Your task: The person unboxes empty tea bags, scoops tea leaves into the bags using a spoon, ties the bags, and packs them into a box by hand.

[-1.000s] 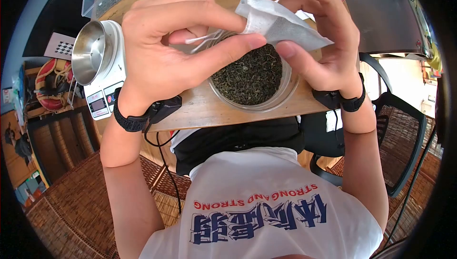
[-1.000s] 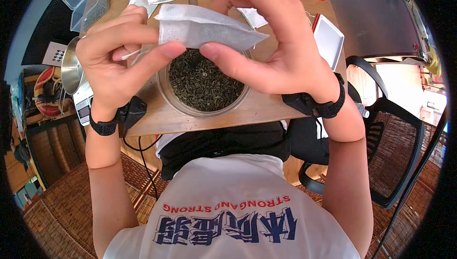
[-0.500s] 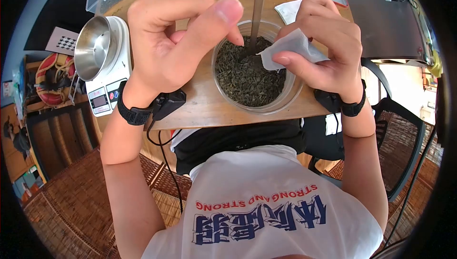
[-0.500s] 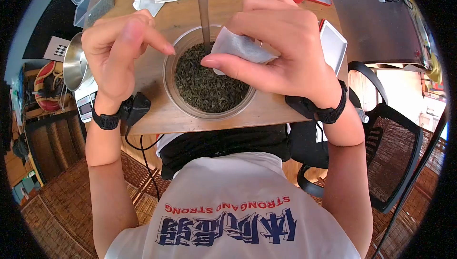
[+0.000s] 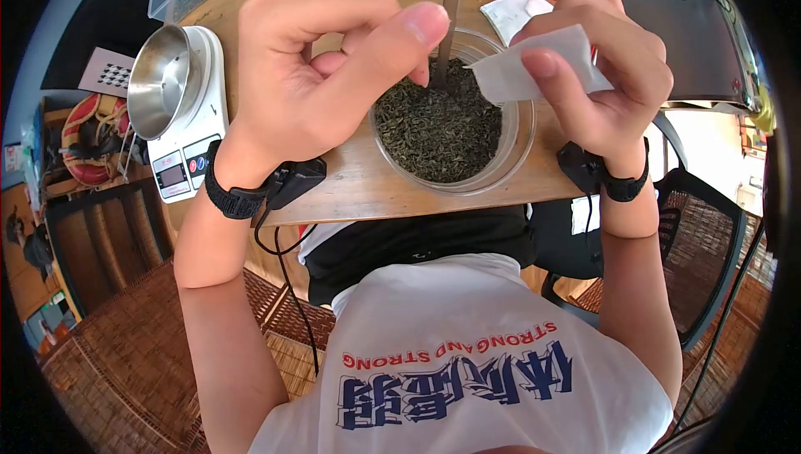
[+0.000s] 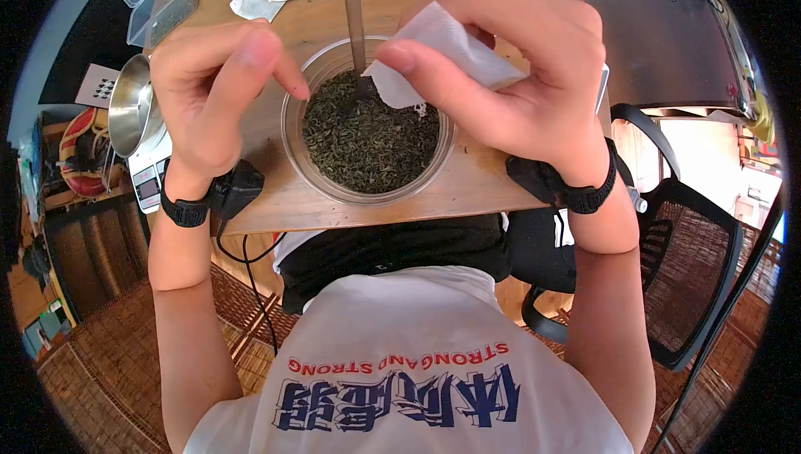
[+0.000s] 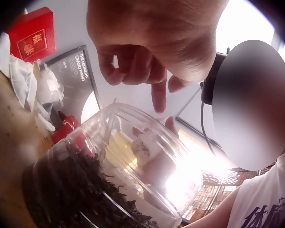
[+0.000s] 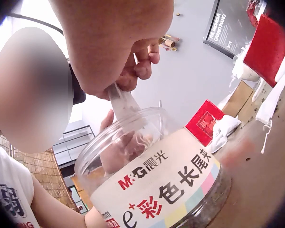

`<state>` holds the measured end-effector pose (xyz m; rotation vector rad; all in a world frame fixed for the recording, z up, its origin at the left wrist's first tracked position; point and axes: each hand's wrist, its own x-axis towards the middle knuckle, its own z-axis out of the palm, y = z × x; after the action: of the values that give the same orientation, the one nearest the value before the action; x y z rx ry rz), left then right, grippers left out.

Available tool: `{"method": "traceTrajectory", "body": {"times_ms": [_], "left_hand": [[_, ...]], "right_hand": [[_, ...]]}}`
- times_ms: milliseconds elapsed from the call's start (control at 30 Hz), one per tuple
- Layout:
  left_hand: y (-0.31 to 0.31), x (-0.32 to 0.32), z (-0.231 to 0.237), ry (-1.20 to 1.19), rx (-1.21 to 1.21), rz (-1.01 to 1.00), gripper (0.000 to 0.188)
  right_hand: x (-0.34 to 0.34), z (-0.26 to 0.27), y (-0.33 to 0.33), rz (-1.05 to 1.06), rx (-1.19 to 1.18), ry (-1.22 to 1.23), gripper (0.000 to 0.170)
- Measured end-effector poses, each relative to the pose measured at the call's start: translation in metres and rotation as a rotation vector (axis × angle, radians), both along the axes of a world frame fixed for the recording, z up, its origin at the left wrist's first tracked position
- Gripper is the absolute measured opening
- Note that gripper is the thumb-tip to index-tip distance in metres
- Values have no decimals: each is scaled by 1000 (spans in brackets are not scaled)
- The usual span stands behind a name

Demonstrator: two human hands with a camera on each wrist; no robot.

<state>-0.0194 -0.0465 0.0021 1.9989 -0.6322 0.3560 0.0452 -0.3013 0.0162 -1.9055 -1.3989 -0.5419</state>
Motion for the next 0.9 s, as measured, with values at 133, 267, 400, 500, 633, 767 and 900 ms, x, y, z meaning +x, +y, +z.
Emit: {"method": "traceTrajectory", "body": {"times_ms": [133,267,400,500,633,767,900], "left_hand": [[-6,0,-2,88,-28,67,36],[-9,-3,2,147,-4,115,33],[-8,1,-7,118,-75,84,31],[-9,0,-7,101,-68,69,30],[-7,0,-6,117,-60,89,31],[-10,-1,-2,132,-43,104,33],[-9,-2,-3,131,-51,107,33]], "right_hand": [[-8,3,13,-50,-125,16,9],[-2,0,9,1,-44,32,13],[-2,-3,3,23,9,140,16],[0,-8,8,-42,-67,1,12],[-3,-5,1,15,66,210,9],[-5,-4,10,0,-150,104,9],[-1,-9,3,44,68,193,5]]}}
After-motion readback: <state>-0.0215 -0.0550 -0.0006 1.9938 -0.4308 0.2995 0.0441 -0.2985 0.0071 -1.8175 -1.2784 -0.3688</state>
